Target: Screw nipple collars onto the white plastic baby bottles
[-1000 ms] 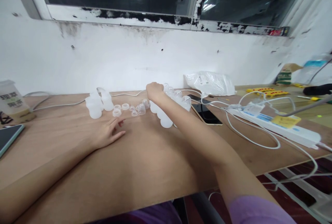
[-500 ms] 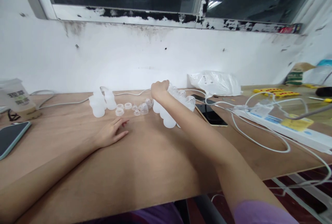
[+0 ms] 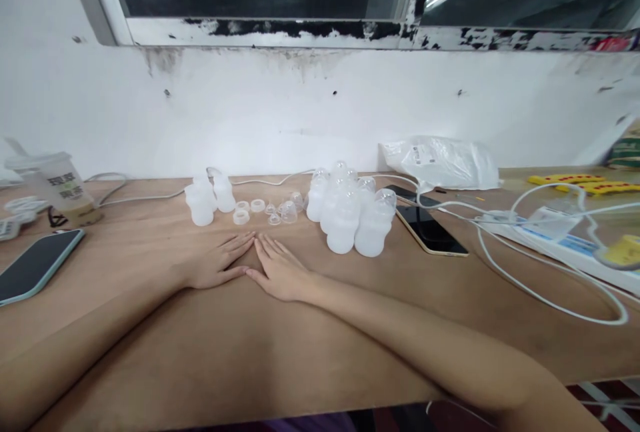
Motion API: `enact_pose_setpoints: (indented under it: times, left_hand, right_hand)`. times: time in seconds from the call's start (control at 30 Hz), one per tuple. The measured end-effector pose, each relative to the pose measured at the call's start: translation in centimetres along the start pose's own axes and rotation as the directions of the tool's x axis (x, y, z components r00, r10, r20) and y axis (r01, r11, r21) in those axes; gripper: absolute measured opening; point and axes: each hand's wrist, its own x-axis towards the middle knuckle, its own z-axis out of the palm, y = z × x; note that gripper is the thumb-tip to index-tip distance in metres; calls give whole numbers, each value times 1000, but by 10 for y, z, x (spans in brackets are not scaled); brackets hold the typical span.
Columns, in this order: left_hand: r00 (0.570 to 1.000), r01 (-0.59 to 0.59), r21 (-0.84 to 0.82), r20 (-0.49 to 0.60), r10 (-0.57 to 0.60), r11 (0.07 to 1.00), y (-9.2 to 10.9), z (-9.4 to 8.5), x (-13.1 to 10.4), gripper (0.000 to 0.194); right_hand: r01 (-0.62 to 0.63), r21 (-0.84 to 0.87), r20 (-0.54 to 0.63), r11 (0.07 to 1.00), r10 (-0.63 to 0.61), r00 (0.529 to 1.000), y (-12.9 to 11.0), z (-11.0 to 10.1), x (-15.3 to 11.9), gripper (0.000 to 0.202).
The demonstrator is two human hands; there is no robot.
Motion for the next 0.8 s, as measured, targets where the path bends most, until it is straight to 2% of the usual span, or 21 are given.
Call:
enact_pose_setpoints:
  times: [0.07,0.17,0.8]
  left_hand:
    - [1000,26,-6,0,-26,1000,-1,1,0,64]
    - [999,32,-11,-22,-33,999,-1,1,0,63]
    - [993,68,-21,-94,-70,997,0,3,3,55]
  right_hand:
    - [-36,-11,2,999,36,999,8,-4,0,67]
    - [-18,-28,-10,999,18,1000,15,-7,2,57]
    - [44,-103,-128,994,-57,990,17,-7,6,43]
